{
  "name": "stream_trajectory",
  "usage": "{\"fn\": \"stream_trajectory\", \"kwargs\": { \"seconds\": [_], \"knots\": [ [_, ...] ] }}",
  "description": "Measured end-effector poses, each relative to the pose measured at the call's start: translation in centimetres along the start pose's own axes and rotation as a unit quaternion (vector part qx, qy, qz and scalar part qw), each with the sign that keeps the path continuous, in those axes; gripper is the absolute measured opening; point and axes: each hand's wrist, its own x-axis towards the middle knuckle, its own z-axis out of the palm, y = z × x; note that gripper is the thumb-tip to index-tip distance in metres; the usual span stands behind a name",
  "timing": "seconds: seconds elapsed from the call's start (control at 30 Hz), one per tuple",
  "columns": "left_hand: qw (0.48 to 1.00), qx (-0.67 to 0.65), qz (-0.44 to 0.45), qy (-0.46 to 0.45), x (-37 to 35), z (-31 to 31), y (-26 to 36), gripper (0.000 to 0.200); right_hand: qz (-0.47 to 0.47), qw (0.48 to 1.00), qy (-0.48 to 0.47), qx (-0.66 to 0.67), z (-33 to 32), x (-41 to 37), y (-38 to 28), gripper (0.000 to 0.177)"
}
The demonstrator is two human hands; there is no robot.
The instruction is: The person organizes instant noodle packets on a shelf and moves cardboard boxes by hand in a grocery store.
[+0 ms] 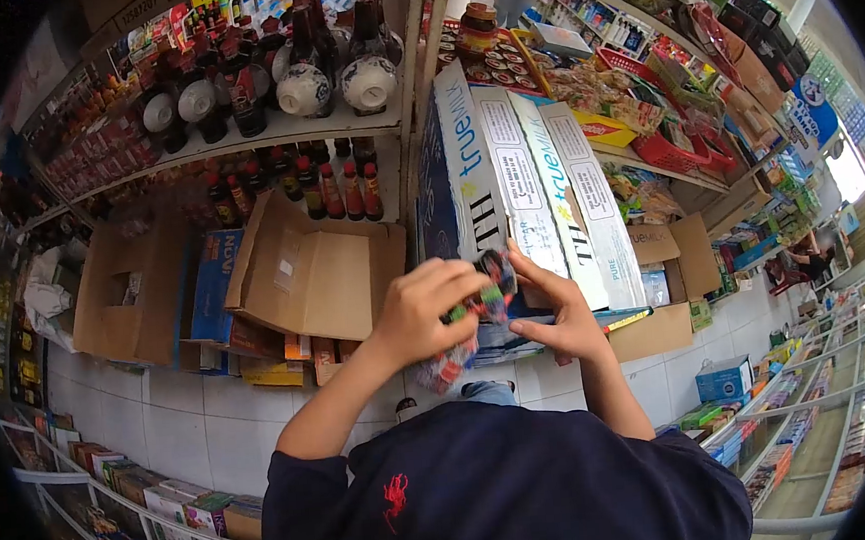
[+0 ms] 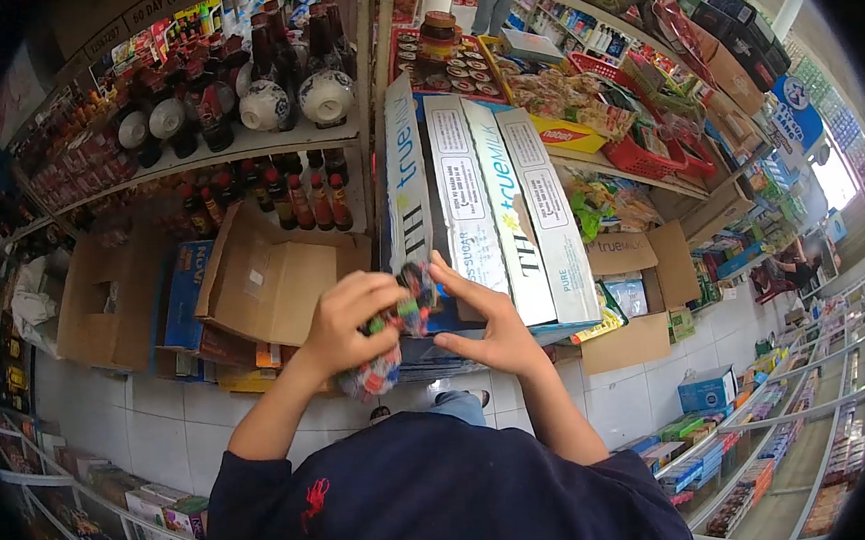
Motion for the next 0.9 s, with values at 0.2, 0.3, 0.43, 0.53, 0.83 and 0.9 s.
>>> {"fn": "stream_trajectory", "kwargs": {
  "seconds": [0.2,0.3,0.43,0.53,0.83,0.9],
  "knots": [
    [0.997,0.067,-0.028,0.011,1.8,-0.1,-0.1,0.034,0.003,1.0,0.006,0.014,0.1,-0.1,0.0,0.076],
    [0.994,0.102,-0.031,0.032,3.8,0.6,-3.8,0.031,-0.009,1.0,-0.017,0.003,-0.4,0.2,0.1,0.077],
    [0.99,0.128,-0.039,0.032,8.0,0.9,-7.8,0.028,-0.008,1.0,-0.025,-0.014,-0.8,0.5,0.1,0.076],
    [0.991,0.123,-0.04,0.025,11.9,1.4,-11.0,0.027,0.01,1.0,-0.022,-0.012,-1.1,0.3,0.3,0.072],
    [0.954,0.261,-0.14,0.039,19.0,2.0,-24.8,0.034,-0.013,0.999,-0.047,0.008,-1.4,0.5,-0.1,0.067],
    [0.954,0.266,-0.132,0.04,18.8,1.9,-25.4,0.033,-0.012,0.998,-0.054,0.01,-1.4,0.5,-0.1,0.067]
  ]
}}
